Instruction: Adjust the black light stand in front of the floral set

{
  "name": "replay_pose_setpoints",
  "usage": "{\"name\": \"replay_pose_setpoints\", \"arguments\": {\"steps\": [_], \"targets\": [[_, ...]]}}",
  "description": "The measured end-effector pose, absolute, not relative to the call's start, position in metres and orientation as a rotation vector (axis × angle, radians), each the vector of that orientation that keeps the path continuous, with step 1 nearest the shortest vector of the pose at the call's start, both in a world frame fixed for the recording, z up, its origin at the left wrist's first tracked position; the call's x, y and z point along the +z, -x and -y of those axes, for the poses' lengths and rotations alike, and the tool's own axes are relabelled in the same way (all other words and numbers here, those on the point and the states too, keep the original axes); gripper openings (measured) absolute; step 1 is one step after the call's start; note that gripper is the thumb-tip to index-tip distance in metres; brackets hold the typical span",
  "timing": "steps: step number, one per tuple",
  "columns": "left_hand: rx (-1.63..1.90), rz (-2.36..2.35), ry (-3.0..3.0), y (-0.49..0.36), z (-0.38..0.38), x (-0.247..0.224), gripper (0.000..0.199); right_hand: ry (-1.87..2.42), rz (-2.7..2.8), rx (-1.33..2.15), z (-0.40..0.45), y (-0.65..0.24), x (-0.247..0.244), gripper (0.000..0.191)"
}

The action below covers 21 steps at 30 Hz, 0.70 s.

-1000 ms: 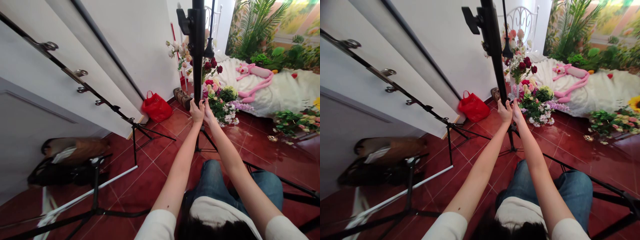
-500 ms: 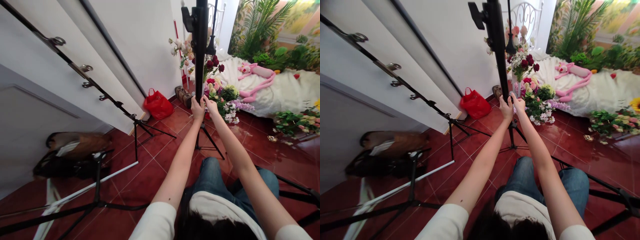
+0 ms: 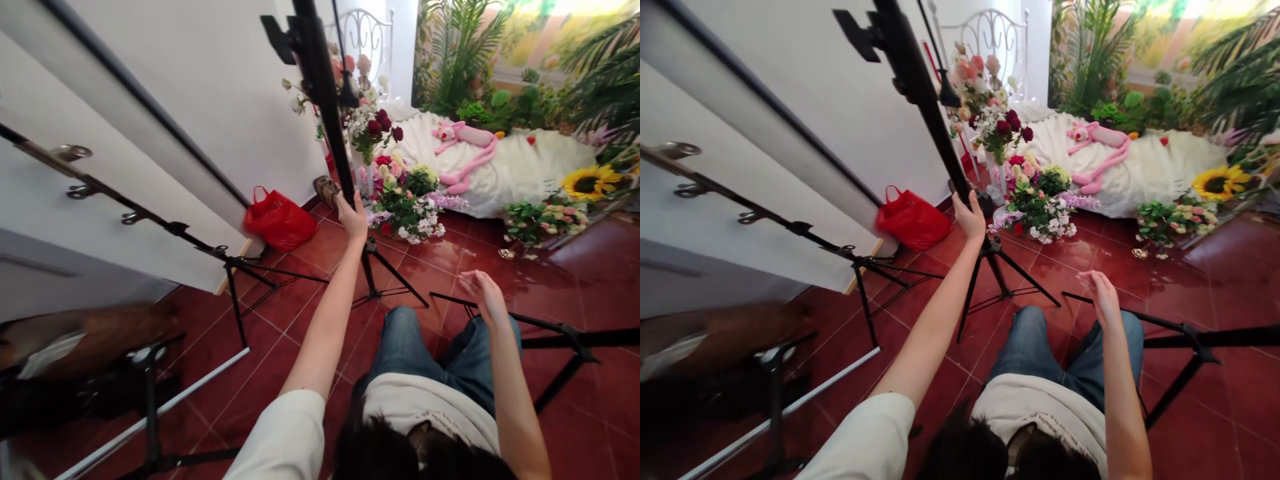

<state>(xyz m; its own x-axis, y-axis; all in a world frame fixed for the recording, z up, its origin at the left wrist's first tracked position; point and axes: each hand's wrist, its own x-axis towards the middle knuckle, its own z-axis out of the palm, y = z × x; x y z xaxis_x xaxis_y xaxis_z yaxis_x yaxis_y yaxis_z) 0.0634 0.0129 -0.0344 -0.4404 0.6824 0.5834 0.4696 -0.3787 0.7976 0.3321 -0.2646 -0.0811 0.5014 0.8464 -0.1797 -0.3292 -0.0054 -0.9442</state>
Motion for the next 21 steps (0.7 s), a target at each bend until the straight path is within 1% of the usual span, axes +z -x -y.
{"name": "replay_pose_setpoints", "arguments": {"steps": [3, 6, 8, 10, 13, 15, 17, 21], "targets": [[2.007, -1.691, -1.449, -0.076, 0.006, -0.035, 0.053, 1.28, 0.38, 0.835, 0.329, -0.365, -0.091, 0.028], [2.056, -1.826, -1.284, -0.107, 0.04, -0.054, 0.051, 1.305, 0.255, 0.684, 0.383, -0.387, -0.097, 0.024], [1.957, -1.872, -1.228, -0.139, 0.067, -0.077, 0.053, 1.309, 0.204, 0.598, 0.412, -0.396, -0.097, 0.024], [1.787, -1.773, -1.303, -0.181, 0.095, -0.102, 0.054, 1.314, 0.169, 0.537, 0.437, -0.403, -0.094, 0.026], [1.58, -1.463, -1.475, -0.256, 0.137, -0.124, 0.047, 1.316, 0.097, 0.472, 0.468, -0.411, -0.087, 0.03], [1.482, -1.192, -1.555, -0.31, 0.166, -0.122, 0.039, 1.307, 0.055, 0.429, 0.488, -0.414, -0.083, 0.032], [1.369, -0.893, -1.612, -0.364, 0.195, -0.106, 0.035, 1.299, 0.025, 0.386, 0.508, -0.415, -0.079, 0.032], [1.06, -0.296, -1.738, -0.465, 0.256, -0.055, 0.037, 1.301, -0.033, 0.304, 0.543, -0.412, -0.073, 0.029]]}}
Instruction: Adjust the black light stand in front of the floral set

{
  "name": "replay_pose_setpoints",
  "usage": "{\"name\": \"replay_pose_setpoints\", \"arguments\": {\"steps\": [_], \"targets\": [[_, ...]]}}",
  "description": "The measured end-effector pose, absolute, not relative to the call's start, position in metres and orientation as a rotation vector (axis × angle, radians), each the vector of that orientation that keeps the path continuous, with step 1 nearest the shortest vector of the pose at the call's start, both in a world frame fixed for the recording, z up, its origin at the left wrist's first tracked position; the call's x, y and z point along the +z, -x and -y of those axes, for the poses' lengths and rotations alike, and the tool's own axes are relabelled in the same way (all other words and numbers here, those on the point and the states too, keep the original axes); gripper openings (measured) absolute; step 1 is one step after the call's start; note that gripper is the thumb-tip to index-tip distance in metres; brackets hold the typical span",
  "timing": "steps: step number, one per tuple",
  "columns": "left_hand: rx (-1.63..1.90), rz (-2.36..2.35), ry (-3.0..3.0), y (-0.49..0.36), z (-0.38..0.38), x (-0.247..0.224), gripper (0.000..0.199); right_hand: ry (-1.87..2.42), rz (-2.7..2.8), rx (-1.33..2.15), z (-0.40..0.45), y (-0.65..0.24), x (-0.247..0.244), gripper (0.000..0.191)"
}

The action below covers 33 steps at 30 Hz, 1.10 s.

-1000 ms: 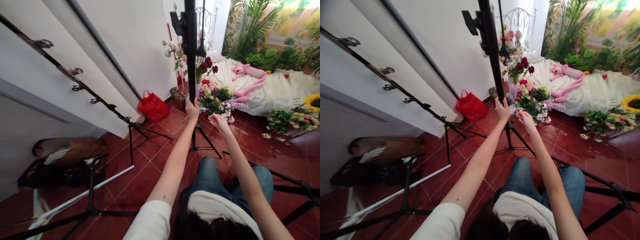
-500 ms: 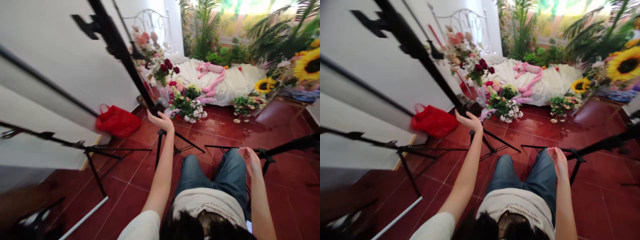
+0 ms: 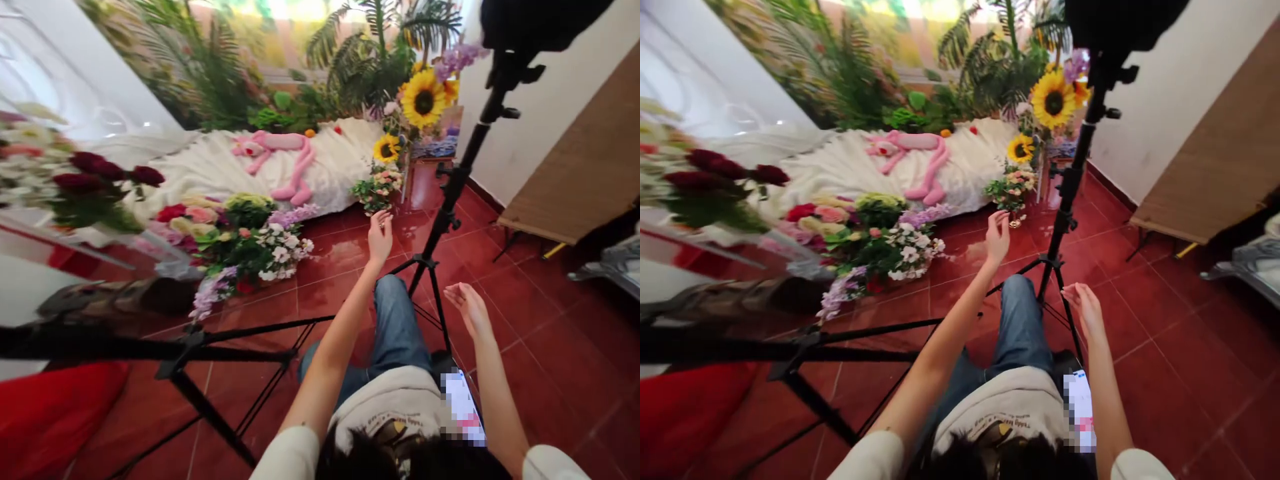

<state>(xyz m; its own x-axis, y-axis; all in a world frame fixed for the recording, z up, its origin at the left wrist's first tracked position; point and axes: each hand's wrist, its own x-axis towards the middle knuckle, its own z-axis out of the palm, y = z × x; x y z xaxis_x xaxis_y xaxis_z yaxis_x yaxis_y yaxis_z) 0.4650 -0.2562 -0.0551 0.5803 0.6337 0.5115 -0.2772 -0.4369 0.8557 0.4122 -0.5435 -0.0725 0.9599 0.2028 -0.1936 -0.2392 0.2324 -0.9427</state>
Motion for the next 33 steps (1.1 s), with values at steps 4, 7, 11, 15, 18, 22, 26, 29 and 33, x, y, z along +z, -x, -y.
{"name": "replay_pose_setpoints", "arguments": {"steps": [4, 7, 11, 15, 18, 22, 26, 29, 33], "targets": [[0.802, 0.056, -1.739, -0.544, 0.318, -0.012, 0.042, 1.317, -0.063, 0.258, 0.571, -0.406, -0.069, 0.021], [0.721, 0.05, -1.739, -0.577, 0.35, 0.0, 0.05, 1.296, -0.106, 0.253, 0.583, -0.406, -0.065, 0.015], [0.739, 0.022, -1.749, -0.588, 0.358, -0.004, 0.054, 1.112, -0.179, 0.299, 0.581, -0.428, -0.042, 0.01], [0.783, 0.012, -1.737, -0.584, 0.355, -0.005, 0.054, 0.753, -0.035, 0.402, 0.547, -0.474, -0.002, 0.016], [0.762, 0.009, -1.699, -0.582, 0.357, 0.0, 0.051, 0.776, 0.024, 0.635, 0.505, -0.511, 0.018, 0.028], [0.715, 0.029, -1.646, -0.583, 0.358, 0.004, 0.045, 0.822, -0.004, 0.803, 0.47, -0.543, 0.023, 0.045], [0.694, 0.058, -1.659, -0.587, 0.355, 0.001, 0.044, 0.834, 0.032, 0.806, 0.471, -0.547, 0.021, 0.047], [0.743, 0.055, -1.679, -0.587, 0.356, -0.005, 0.05, 0.804, 0.069, 0.773, 0.478, -0.541, 0.023, 0.044], [0.768, 0.031, -1.678, -0.586, 0.358, -0.011, 0.056, 0.757, 0.08, 0.778, 0.482, -0.539, 0.029, 0.042]]}}
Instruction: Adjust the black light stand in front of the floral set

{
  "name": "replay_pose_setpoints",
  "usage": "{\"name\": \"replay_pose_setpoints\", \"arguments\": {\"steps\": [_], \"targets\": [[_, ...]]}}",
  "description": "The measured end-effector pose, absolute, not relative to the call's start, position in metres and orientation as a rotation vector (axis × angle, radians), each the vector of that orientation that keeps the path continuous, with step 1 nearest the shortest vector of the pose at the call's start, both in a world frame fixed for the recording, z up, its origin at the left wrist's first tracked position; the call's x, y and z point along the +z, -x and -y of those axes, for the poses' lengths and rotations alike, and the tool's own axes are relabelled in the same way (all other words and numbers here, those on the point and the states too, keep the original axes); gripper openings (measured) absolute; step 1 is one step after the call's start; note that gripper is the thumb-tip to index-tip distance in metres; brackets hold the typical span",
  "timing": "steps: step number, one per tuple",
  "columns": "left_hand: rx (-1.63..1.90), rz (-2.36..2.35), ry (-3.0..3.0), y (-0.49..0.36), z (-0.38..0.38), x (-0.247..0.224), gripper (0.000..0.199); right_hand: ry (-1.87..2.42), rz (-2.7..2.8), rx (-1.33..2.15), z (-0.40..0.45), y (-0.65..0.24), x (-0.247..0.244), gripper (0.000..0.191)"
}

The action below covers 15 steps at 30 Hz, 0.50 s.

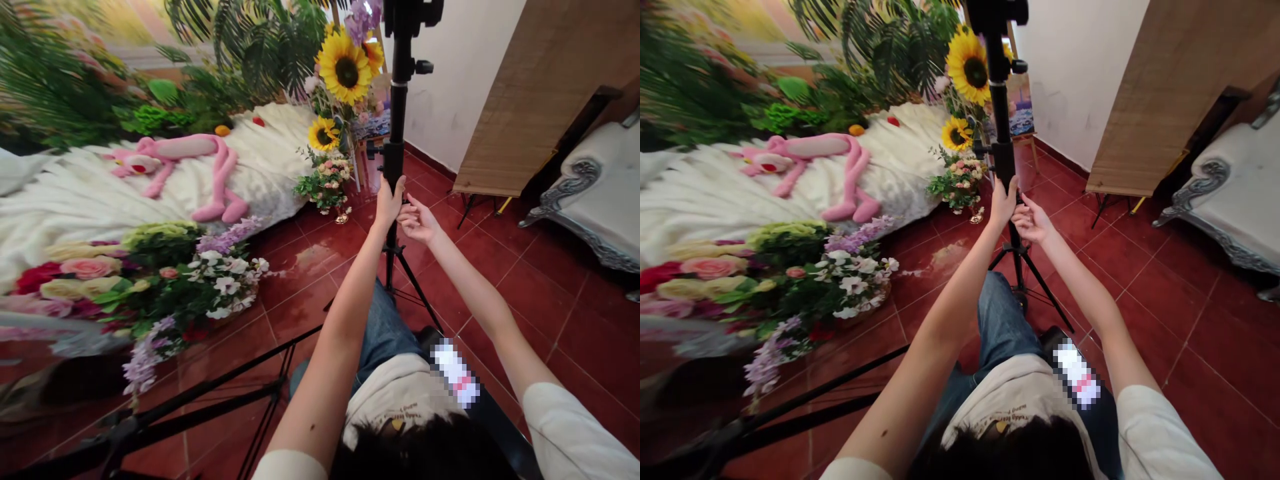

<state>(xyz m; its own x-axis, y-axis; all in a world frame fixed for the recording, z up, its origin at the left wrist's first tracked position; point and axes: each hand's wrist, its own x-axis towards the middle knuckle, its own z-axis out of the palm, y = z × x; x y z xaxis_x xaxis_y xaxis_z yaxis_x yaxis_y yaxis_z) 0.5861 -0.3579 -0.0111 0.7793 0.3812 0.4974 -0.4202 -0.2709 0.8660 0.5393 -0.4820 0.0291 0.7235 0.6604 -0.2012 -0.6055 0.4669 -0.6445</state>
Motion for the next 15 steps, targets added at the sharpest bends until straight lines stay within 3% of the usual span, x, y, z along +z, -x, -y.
{"name": "replay_pose_setpoints", "arguments": {"steps": [15], "targets": [[0.737, 0.055, -1.68, -0.5835, 0.3582, -0.0062, 0.061, 0.98, 0.092, 0.853, 0.4813, -0.5435, 0.0289, 0.04]]}}
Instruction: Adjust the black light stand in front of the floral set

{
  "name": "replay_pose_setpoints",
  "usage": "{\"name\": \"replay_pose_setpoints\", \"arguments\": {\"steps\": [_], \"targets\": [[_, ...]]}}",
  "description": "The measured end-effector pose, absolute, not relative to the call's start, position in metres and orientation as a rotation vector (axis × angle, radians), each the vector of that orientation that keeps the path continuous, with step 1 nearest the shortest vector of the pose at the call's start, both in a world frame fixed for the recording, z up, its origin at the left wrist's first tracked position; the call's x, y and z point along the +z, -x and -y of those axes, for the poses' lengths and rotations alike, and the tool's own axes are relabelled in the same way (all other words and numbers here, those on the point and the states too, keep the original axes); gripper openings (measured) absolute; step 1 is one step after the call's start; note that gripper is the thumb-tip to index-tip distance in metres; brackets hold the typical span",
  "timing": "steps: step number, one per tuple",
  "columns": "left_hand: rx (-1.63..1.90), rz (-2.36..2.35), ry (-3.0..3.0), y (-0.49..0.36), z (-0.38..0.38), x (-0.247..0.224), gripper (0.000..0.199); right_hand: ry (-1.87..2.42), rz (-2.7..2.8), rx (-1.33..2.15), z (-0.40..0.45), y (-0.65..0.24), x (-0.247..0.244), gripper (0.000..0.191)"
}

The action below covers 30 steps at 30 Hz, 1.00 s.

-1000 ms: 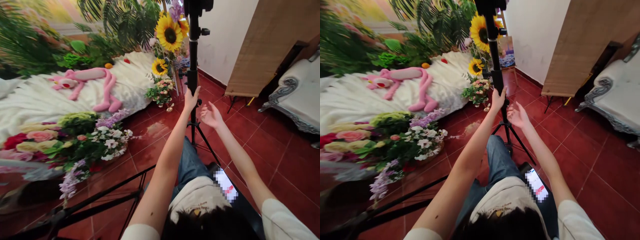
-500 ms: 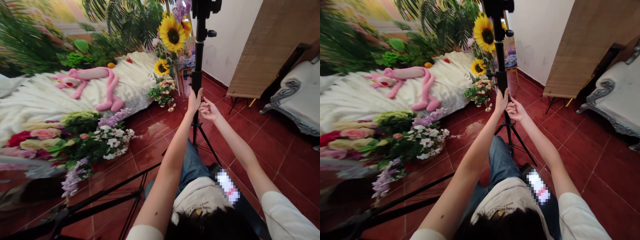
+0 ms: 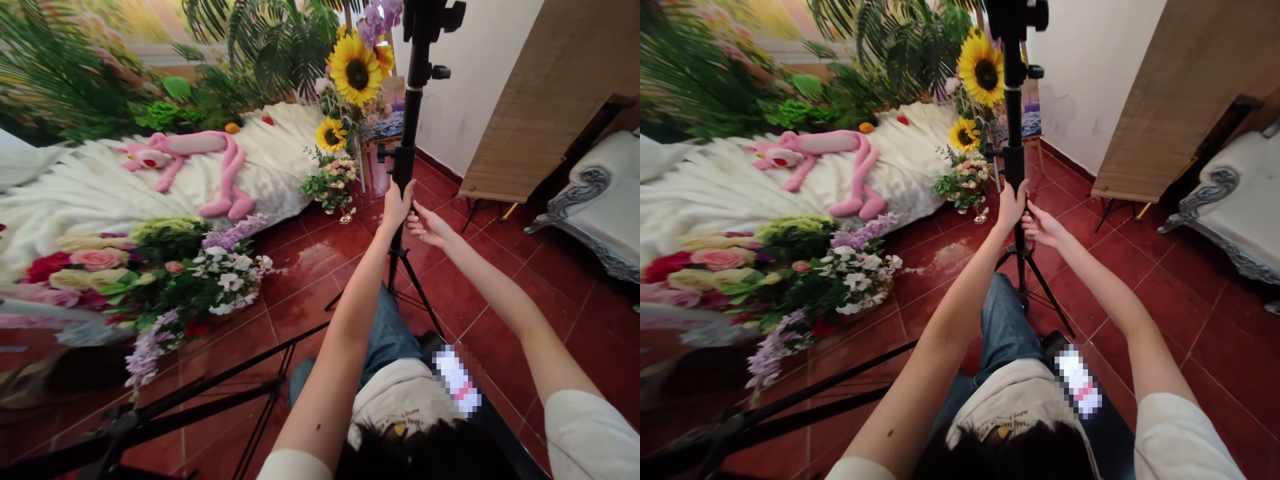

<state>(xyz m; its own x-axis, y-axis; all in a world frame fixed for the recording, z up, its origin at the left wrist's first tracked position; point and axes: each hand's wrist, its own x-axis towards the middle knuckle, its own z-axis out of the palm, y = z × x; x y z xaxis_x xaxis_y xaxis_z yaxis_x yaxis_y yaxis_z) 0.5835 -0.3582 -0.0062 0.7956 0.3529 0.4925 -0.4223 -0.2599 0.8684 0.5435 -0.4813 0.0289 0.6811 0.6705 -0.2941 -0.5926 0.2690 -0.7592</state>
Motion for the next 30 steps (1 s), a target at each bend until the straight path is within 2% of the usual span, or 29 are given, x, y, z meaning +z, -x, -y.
{"name": "replay_pose_setpoints", "arguments": {"steps": [10, 12, 15, 19, 22, 23, 27, 30], "targets": [[0.648, 0.088, -1.715, -0.582, 0.354, -0.001, 0.051, 1.862, 0.595, 0.594, 0.5, -0.564, 0.038, 0.031], [0.648, 0.08, -1.723, -0.582, 0.354, -0.001, 0.05, 2.124, 0.772, 0.397, 0.501, -0.564, 0.04, 0.026], [0.658, 0.068, -1.721, -0.583, 0.354, -0.002, 0.047, 2.468, 0.953, -0.126, 0.503, -0.556, 0.035, 0.009], [0.646, 0.05, -1.721, -0.582, 0.355, -0.002, 0.043, 2.455, 1.055, -0.497, 0.518, -0.547, 0.029, 0.027], [0.626, 0.04, -1.719, -0.582, 0.356, -0.003, 0.042, 2.186, 1.05, -0.714, 0.523, -0.557, 0.042, 0.022], [0.629, 0.042, -1.713, -0.581, 0.356, -0.003, 0.043, 2.092, 1.024, -0.77, 0.52, -0.564, 0.051, 0.025], [0.662, 0.04, -1.69, -0.582, 0.357, -0.003, 0.046, 1.944, 0.935, -0.781, 0.479, -0.6, 0.099, 0.071], [0.641, 0.015, -1.707, -0.582, 0.357, -0.002, 0.045, 1.896, 0.849, -0.607, 0.437, -0.623, 0.12, 0.083]]}}
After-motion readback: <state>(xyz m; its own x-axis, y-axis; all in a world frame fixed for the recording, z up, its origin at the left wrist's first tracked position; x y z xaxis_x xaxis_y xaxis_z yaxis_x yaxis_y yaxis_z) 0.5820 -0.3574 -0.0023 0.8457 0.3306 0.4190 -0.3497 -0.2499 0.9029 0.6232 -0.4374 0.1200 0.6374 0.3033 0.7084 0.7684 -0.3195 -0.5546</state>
